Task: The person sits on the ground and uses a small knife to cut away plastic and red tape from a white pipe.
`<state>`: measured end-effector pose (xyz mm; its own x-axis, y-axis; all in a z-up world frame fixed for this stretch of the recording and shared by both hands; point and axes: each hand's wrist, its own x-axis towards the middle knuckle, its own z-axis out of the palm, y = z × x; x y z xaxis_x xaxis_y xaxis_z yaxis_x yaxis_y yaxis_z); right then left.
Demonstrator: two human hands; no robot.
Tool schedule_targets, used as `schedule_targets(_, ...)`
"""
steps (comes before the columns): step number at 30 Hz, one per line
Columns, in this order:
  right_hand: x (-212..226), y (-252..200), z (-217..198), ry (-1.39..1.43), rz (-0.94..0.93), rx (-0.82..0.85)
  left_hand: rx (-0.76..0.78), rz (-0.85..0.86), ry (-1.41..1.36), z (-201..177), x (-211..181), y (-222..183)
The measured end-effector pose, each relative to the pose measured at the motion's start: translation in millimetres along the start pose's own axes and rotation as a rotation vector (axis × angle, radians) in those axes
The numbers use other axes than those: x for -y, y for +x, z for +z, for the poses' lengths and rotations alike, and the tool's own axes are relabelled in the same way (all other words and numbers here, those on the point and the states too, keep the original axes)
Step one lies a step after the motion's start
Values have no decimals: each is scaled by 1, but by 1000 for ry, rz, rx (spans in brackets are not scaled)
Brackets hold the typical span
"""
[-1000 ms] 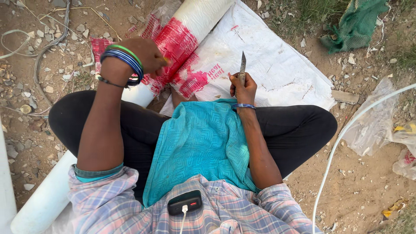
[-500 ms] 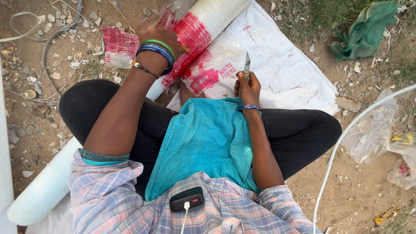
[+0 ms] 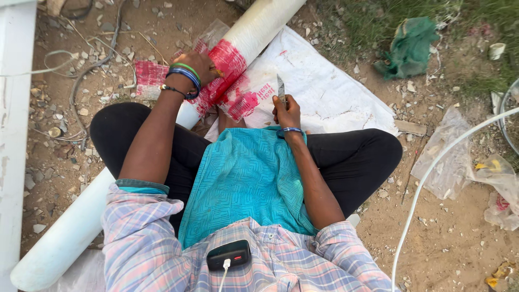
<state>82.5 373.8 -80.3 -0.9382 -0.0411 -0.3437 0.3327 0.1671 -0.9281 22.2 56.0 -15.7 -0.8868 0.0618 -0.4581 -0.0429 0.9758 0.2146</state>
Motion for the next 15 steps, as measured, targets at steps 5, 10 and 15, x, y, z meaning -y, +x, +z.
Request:
schedule_targets(5, 4, -15, -2, -11, -66, -48, -208, -119, -65, 28, -28, -28)
schedule_targets(10, 15, -48, -11, -134, -103, -153, -275, -158, -34, 72, -55, -18)
schedule_targets(15, 16, -81, -27, -267, -298, -194, -61, -132, 81, 96, -93, -39)
